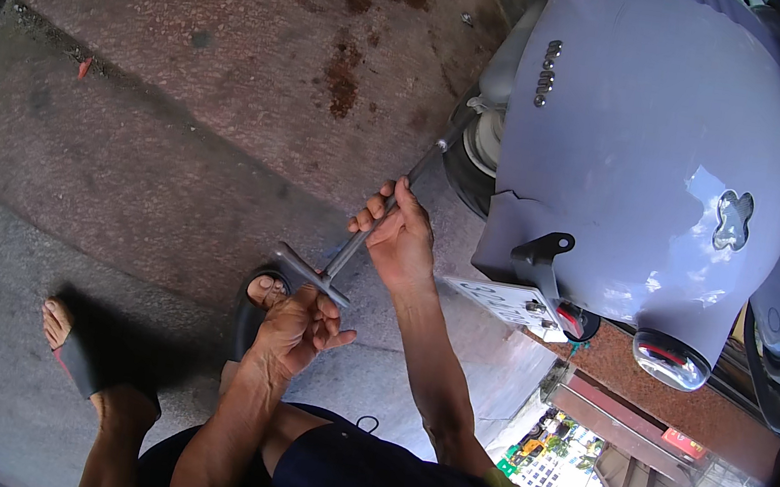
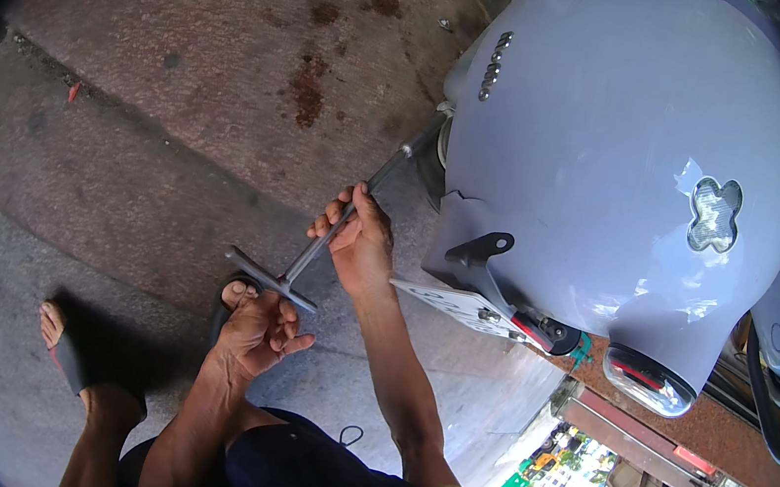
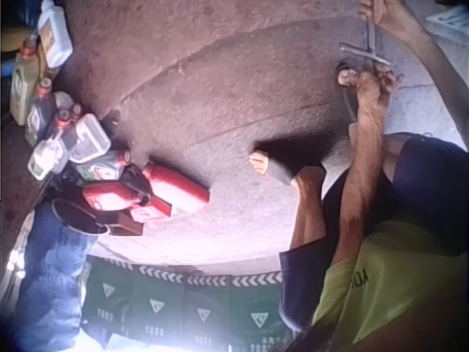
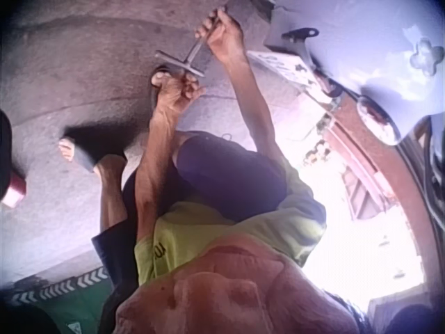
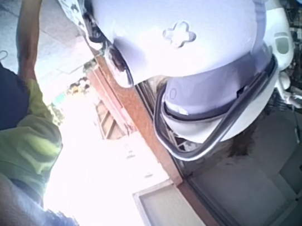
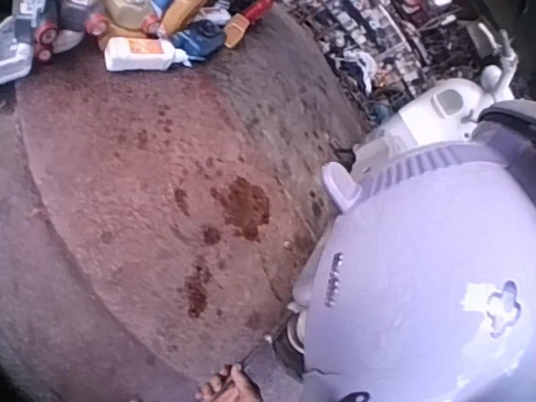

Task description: The person searches through a cluttered workshop for a tool, then uses a T-handle wrench to loosen and remove a bolt from the rear wheel of a scooter. The person then walks around the scooter and places the wrench on the floor.

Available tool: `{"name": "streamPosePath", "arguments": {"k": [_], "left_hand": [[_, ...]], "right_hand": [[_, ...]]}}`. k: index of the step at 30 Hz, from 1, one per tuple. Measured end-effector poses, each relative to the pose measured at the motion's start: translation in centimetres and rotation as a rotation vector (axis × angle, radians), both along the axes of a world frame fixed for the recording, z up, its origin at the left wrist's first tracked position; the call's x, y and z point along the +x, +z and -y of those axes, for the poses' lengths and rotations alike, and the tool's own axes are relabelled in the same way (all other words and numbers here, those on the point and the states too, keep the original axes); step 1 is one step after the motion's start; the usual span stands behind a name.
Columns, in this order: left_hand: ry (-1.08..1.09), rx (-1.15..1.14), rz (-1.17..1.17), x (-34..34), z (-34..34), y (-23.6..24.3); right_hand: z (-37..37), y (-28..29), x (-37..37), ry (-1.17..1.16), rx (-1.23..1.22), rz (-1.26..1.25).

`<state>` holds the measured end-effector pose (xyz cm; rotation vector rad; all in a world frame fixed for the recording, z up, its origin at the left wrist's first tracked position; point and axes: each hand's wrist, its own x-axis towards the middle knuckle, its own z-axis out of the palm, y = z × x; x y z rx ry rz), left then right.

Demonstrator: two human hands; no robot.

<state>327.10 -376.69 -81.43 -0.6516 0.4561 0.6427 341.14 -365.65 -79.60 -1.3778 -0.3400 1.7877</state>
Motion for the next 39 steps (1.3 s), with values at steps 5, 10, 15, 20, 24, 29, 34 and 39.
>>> {"name": "streamPosePath", "arguments": {"k": [5,10,15,20,24,29,34,39], "left_hand": [[-0.269,0.174,-0.604,-0.3,-1.4,1.9],[-0.136,-0.004,-0.372,-1.2,-2.7,1.1],[-0.193,0.0,-0.277,0.3,-0.5,0.3],[-0.271,0.122,-0.393,-0.5,-1.6,1.5],[-0.145,-0.014,-0.201,-0.9,-1.8,0.4],[-0.027,0.029,0.07,0.0,0.7,-2.0],[-0.341,0.212,-0.627,-0.8,-2.0,1.5],[-0.143,0.023,-0.453,-0.5,-2.8,0.6]], "right_hand": [[0.1,-0.7,0.6,-0.022,-0.017,0.209],[0.5,-1.1,1.0,-0.05,-0.005,0.111],[0.3,-1.1,0.4,0.037,0.014,0.068],[0.6,-0.9,0.6,-0.005,-0.019,0.197],[0.7,-1.2,0.7,-0.067,0.0,0.123],[0.5,-1.0,0.6,-0.052,0.001,0.103],[0.5,-0.7,1.4,-0.069,-0.03,0.246],[0.7,-0.4,2.0,-0.008,-0.003,0.076]]}}
